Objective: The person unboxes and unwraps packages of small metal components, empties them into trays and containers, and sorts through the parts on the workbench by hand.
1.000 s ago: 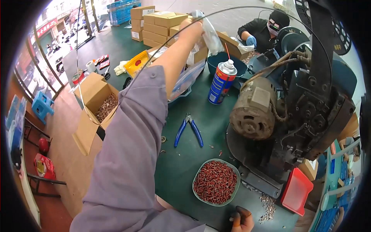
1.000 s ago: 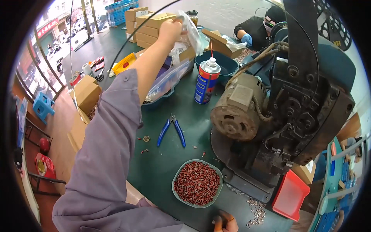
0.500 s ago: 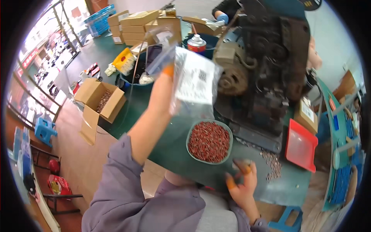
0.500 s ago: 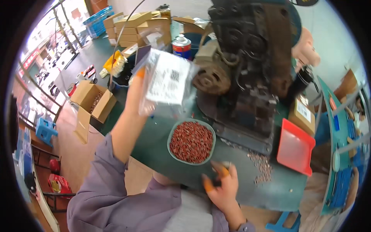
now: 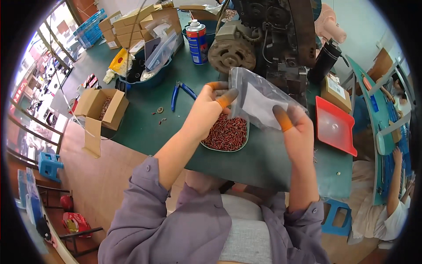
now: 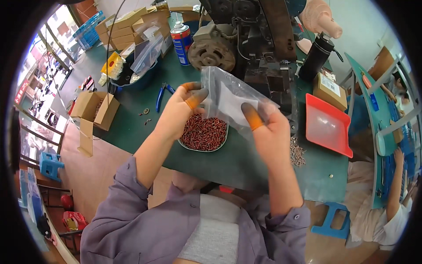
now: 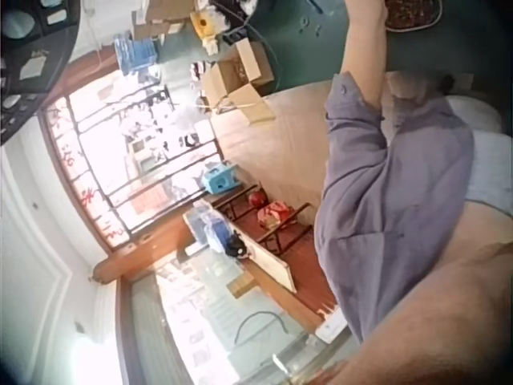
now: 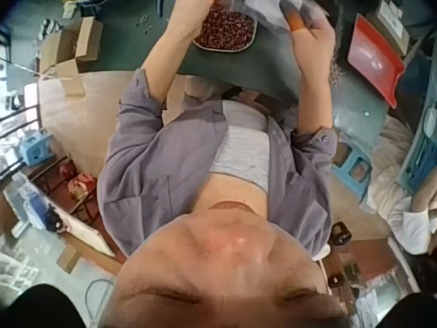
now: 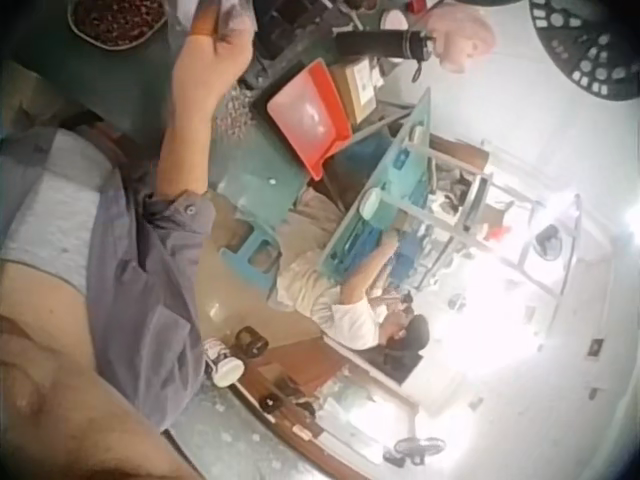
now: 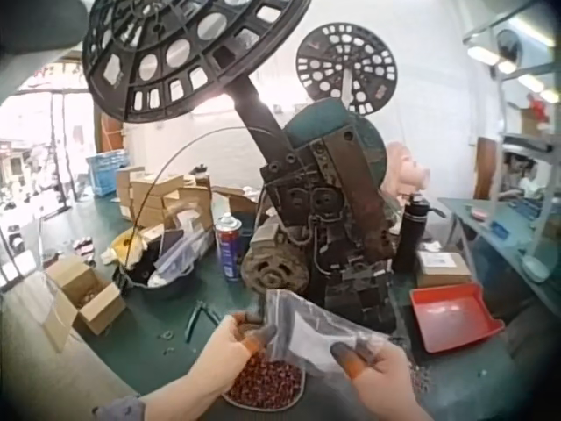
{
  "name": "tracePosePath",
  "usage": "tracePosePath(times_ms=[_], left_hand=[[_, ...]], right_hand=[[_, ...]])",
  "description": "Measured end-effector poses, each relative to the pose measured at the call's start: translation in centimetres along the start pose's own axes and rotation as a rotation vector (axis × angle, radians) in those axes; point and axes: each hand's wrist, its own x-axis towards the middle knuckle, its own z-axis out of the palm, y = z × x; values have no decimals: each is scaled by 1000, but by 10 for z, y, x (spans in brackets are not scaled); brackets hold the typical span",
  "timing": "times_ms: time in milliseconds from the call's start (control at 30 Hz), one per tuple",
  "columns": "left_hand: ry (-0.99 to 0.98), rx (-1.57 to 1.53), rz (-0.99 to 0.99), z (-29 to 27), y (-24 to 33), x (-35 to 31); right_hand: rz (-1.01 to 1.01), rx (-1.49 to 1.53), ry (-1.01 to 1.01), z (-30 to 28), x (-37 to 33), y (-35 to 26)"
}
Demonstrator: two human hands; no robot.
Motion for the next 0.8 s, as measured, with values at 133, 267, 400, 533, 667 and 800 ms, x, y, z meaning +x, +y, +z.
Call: tracePosePath(times_ms=[133, 267, 400, 533, 667, 800], left_hand=[[-165, 38, -2, -13, -14, 6], [-164, -24, -31, -16, -13, 5], [-224, -40, -11, -22, -21, 4], [-152, 2, 81, -26, -29, 8], [-292, 311, 519, -38, -27, 15], [-295, 905, 978, -56, -19, 23]], right_hand=[[76, -235, -88, -16, 13, -14], [113, -243, -36, -40, 42, -13], [103, -252, -64, -34, 53, -13], [-33, -369, -62, -17, 54, -22], [-340, -396, -140, -18, 59, -18], [-510, -665, -258, -9, 60, -33]])
